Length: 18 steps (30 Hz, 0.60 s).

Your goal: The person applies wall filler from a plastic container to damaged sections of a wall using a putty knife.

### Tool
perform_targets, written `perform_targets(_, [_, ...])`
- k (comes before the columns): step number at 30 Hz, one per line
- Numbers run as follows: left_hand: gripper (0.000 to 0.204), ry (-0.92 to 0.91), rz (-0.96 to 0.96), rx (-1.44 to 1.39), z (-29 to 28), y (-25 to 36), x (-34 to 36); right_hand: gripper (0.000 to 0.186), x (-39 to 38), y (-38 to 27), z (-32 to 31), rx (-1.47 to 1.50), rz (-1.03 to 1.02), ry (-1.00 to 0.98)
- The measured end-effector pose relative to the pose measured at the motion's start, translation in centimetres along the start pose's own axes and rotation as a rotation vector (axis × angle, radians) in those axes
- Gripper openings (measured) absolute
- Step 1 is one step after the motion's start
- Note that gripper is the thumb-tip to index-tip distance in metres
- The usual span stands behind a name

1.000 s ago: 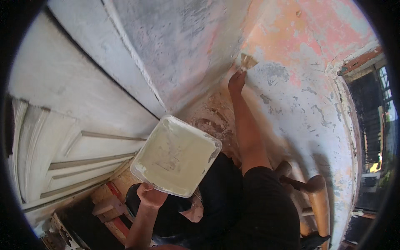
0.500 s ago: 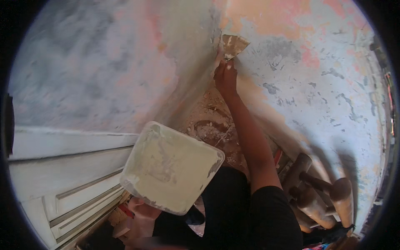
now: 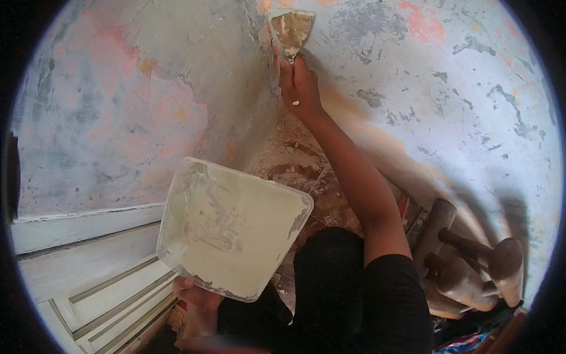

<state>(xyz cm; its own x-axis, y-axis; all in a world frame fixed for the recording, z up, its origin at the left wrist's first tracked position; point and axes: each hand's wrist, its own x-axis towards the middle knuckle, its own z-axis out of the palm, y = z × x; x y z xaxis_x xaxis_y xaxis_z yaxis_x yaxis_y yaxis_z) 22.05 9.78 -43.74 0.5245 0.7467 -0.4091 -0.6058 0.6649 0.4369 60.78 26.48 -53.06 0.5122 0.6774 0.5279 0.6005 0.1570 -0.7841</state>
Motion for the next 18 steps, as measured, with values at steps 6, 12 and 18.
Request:
perform_targets(6, [0.068, -0.132, -0.012, -0.077, -3.6, -0.2, 0.7, 0.025, -1.7, -6.9, -3.2, 0.29, 0.113, -0.04])
perform_targets(12, [0.069, -0.188, -0.077, -0.117, -4.3, -0.6, 1.3, 0.022, 1.5, -17.0, -9.4, 0.266, -0.405, 0.277])
perform_targets(18, [0.068, -0.251, -0.102, -0.073, -1.4, -0.8, 2.3, 0.019, -3.9, -11.4, -8.9, -0.701, -0.233, 0.088])
